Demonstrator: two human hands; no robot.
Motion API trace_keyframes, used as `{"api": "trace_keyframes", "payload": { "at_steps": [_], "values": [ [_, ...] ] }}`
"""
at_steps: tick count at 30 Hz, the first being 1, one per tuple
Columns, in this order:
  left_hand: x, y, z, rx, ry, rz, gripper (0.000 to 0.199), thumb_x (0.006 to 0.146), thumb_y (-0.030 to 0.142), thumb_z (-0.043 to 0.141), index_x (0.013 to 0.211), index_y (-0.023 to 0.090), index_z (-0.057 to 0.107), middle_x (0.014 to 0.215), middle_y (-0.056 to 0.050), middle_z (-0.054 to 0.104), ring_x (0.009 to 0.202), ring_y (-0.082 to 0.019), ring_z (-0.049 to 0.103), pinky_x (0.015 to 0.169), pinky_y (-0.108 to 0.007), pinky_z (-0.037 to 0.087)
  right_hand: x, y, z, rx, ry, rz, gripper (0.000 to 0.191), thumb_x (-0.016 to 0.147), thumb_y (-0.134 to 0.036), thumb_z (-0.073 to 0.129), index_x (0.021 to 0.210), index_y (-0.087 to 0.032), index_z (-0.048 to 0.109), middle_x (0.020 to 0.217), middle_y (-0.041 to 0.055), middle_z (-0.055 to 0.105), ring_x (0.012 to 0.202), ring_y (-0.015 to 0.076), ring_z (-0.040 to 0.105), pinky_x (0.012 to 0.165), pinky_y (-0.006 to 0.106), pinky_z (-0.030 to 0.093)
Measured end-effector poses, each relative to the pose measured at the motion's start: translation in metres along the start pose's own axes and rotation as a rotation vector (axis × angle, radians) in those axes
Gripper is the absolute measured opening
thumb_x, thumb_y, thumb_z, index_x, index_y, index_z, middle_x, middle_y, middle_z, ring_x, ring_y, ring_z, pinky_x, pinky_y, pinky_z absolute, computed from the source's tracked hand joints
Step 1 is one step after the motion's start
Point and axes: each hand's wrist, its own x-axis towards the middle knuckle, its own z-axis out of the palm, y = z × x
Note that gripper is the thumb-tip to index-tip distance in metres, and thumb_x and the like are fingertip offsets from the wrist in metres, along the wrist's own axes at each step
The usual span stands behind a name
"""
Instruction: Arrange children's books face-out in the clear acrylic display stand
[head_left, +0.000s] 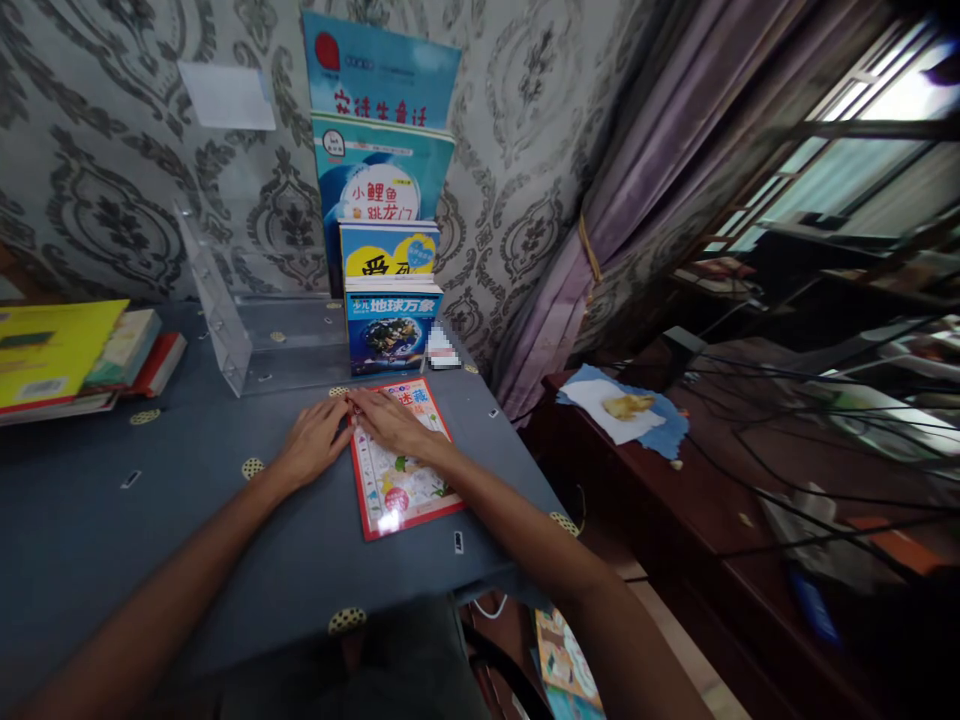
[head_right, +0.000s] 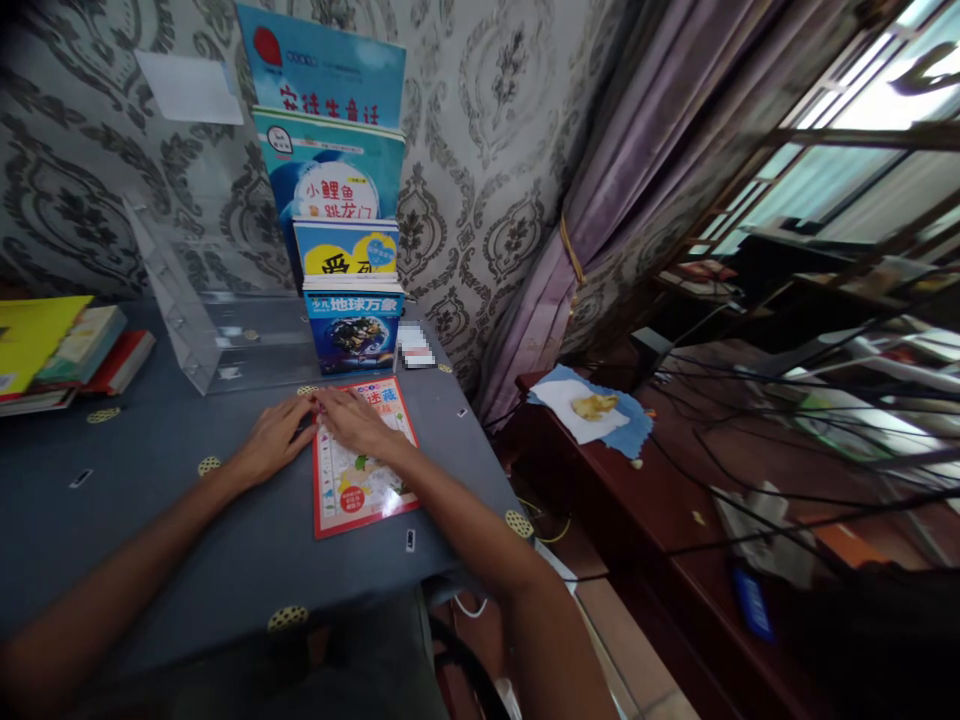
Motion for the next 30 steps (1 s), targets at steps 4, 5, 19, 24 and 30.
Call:
{"api": "trace_keyframes", "payload": {
  "at_steps": [4, 5, 19, 24, 30],
  "values": [
    [0.000, -0.003, -0.002, -0.034, -0.027, -0.001, 0.022, 0.099, 0.036, 0.044, 0.109, 0.021, 0.058, 0.130, -0.015, 0.067, 0.124, -0.030, 0.059, 0.105, -0.047, 0.044, -0.017, 0.015, -0.007, -0.039, 0.024, 0.086, 0.050, 0.106, -0.034, 0.042, 0.152, -0.014, 0.043, 0.158, 0.0196, 0.046, 0.152, 0.0284, 0.038, 0.125, 0.053, 0.028],
    [0.000, -0.005, -0.003, -0.041, -0.039, 0.001, 0.024, 0.099, 0.037, 0.045, 0.110, 0.021, 0.059, 0.132, -0.015, 0.066, 0.126, -0.031, 0.058, 0.106, -0.048, 0.044, -0.022, 0.019, -0.011, -0.053, 0.031, 0.119, 0.050, 0.106, -0.034, 0.043, 0.151, -0.012, 0.044, 0.158, 0.0205, 0.047, 0.151, 0.0287, 0.039, 0.125, 0.053, 0.028],
    [0.006, -0.008, 0.009, 0.057, -0.122, -0.029, 0.049, 0.100, 0.055, 0.051, 0.137, 0.023, 0.053, 0.153, -0.013, 0.055, 0.148, -0.032, 0.040, 0.114, -0.050, 0.037, -0.066, 0.055, -0.047, -0.164, 0.118, 0.399, 0.047, 0.103, -0.030, 0.044, 0.147, -0.014, 0.051, 0.153, 0.0156, 0.055, 0.143, 0.0279, 0.050, 0.123, 0.050, 0.032],
    [0.010, -0.004, 0.014, 0.057, -0.114, -0.026, 0.052, 0.100, 0.055, 0.052, 0.141, 0.023, 0.052, 0.153, -0.014, 0.055, 0.149, -0.033, 0.038, 0.115, -0.053, 0.033, -0.070, 0.064, -0.046, -0.171, 0.157, 0.379, 0.045, 0.102, -0.027, 0.044, 0.144, -0.014, 0.054, 0.149, 0.0153, 0.059, 0.137, 0.0293, 0.056, 0.120, 0.049, 0.037],
    [0.009, -0.008, 0.018, 0.053, -0.088, -0.004, 0.053, 0.099, 0.057, 0.053, 0.139, 0.023, 0.054, 0.152, -0.014, 0.055, 0.146, -0.033, 0.042, 0.114, -0.050, 0.034, -0.068, 0.058, -0.047, -0.253, 0.152, 0.387, 0.043, 0.102, -0.024, 0.045, 0.142, -0.014, 0.057, 0.151, 0.0168, 0.057, 0.147, 0.0336, 0.044, 0.120, 0.056, 0.035]
  ]
}}
